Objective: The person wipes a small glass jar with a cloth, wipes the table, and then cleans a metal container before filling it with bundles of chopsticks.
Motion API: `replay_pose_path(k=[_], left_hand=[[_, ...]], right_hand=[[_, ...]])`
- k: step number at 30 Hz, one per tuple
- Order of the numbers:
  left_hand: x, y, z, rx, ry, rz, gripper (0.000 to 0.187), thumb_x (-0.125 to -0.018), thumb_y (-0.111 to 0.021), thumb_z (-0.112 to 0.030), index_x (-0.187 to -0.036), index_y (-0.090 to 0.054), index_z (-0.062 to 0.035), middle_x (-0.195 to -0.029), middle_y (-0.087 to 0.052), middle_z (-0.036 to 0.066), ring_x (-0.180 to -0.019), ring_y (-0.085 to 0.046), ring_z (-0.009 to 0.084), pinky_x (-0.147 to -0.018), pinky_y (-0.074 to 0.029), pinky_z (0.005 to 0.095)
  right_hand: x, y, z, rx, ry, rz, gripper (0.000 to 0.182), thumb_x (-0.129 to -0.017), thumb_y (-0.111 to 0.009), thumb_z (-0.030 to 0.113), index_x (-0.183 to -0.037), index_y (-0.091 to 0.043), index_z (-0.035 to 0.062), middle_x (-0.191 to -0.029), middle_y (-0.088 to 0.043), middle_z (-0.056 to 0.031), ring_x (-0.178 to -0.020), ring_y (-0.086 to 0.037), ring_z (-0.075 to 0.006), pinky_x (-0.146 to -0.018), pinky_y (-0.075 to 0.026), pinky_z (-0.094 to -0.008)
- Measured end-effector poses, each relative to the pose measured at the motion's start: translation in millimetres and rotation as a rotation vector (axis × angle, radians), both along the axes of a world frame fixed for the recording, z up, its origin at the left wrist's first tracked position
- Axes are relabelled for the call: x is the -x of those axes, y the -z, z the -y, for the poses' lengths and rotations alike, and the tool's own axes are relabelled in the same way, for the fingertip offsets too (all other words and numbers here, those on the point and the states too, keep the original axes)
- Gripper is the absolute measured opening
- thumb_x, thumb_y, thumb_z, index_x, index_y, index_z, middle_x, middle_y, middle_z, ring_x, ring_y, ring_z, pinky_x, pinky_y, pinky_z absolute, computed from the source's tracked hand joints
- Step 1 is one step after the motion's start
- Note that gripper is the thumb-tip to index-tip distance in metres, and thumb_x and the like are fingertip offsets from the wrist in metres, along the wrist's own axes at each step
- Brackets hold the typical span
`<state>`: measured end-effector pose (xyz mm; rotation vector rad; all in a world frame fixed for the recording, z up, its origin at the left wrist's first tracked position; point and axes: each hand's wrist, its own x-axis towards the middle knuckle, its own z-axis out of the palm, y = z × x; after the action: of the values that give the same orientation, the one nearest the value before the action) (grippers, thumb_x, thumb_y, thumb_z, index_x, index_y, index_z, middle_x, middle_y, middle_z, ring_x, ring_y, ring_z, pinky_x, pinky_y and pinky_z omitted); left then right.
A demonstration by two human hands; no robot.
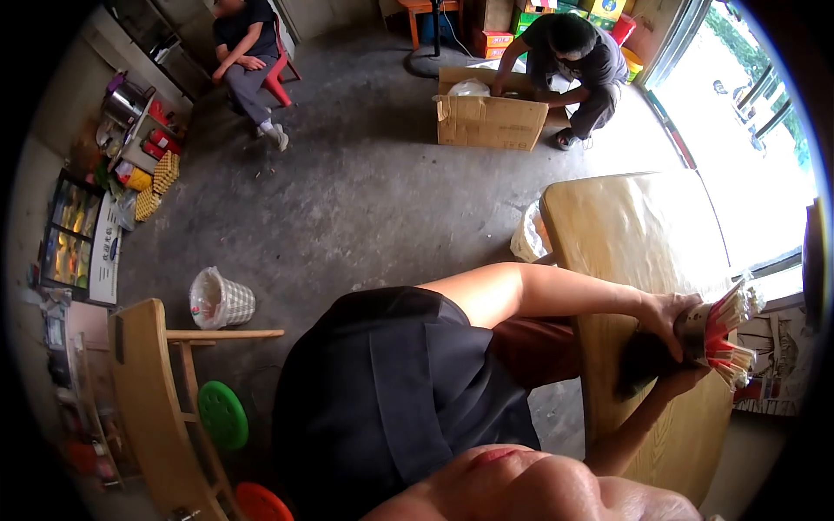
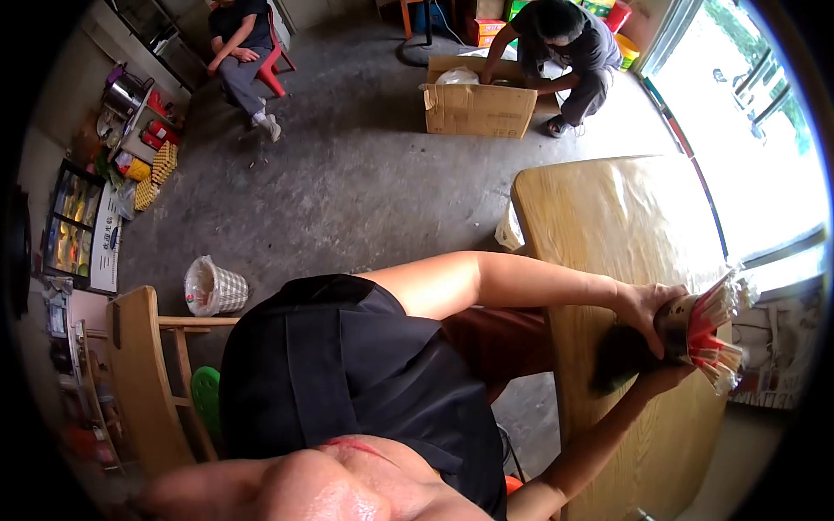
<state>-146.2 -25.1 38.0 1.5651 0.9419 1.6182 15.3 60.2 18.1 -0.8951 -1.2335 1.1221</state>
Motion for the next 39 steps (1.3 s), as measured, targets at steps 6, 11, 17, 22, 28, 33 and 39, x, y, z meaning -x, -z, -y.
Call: replay_pose_path(k=[6,11,17,22,28,33,39], left_hand=[[5,8,-5,0.038,0.066,0.051,0.095,-0.047,-0.091,-0.032,-0.124,-0.044,-0.0029,-0.117,-0.056,0.014,-0.112,-0.052,0.0264,-0.099,-0.040,0.0333],[15,9,-9,0.022,-0.084,-0.186,0.096,-0.048,-0.091,-0.031,-0.127,-0.042,-0.0056,-0.122,-0.051,0.015,-0.113,-0.050,0.0287,-0.099,-0.040,0.0349],[28,-11,23,0.204,0.070,0.108,0.095,-0.053,-0.089,-0.034,-0.130,-0.040,-0.0053,-0.122,-0.048,0.015,-0.113,-0.050,0.0309,-0.094,-0.046,0.0391],[26,17,-7,-0.033,-0.198,-0.176,0.088,-0.058,-0.087,-0.031,-0.127,-0.039,-0.0052,-0.119,-0.051,0.017,-0.106,-0.055,0.0303,-0.089,-0.050,0.0397],[28,-2,22,0.063,-0.099,0.133,0.073,-0.062,-0.084,-0.031,-0.120,-0.050,-0.0030,-0.112,-0.056,0.015,-0.105,-0.056,0.0274,-0.089,-0.049,0.0390],[23,6,10,-0.057,-0.271,0.030,0.055,-0.067,-0.080,-0.029,-0.109,-0.057,-0.0011,-0.107,-0.063,0.017,-0.100,-0.058,0.0287,-0.089,-0.048,0.0385],[23,-2,20,0.001,-0.294,0.120,0.042,-0.073,-0.078,-0.024,-0.103,-0.059,-0.0016,-0.099,-0.062,0.013,-0.096,-0.060,0.0250,-0.083,-0.049,0.0362]], right_hand=[[-45,62,-59,-0.366,-0.305,0.664,0.023,-0.088,-0.054,0.013,-0.100,-0.063,-0.0048,-0.094,-0.065,-0.0130,-0.080,-0.062,-0.0235,-0.072,-0.052,-0.0354],[-51,82,-73,-0.450,-0.320,0.677,0.012,-0.079,-0.061,0.001,-0.089,-0.067,-0.0021,-0.083,-0.065,-0.0075,-0.072,-0.061,-0.0223,-0.068,-0.052,-0.0332],[-29,57,-46,0.013,-0.323,0.162,0.038,-0.092,-0.044,0.026,-0.117,-0.057,-0.0004,-0.109,-0.059,-0.0156,-0.094,-0.059,-0.0253,-0.084,-0.050,-0.0374],[0,15,6,0.107,-0.122,0.085,0.047,-0.095,-0.033,0.030,-0.122,-0.050,-0.0042,-0.121,-0.050,-0.0189,-0.109,-0.051,-0.0286,-0.095,-0.044,-0.0392],[-11,33,-14,-0.041,0.098,0.374,0.052,-0.097,-0.031,0.032,-0.128,-0.046,-0.0064,-0.129,-0.047,-0.0243,-0.114,-0.049,-0.0348,-0.100,-0.039,-0.0417],[-12,37,-18,-0.234,0.175,0.569,0.056,-0.099,-0.031,0.036,-0.134,-0.041,-0.0069,-0.135,-0.043,-0.0278,-0.120,-0.046,-0.0372,-0.101,-0.038,-0.0421],[2,19,0,-0.151,0.201,0.395,0.056,-0.100,-0.035,0.037,-0.125,-0.049,-0.0110,-0.125,-0.051,-0.0300,-0.112,-0.052,-0.0387,-0.097,-0.041,-0.0409]])
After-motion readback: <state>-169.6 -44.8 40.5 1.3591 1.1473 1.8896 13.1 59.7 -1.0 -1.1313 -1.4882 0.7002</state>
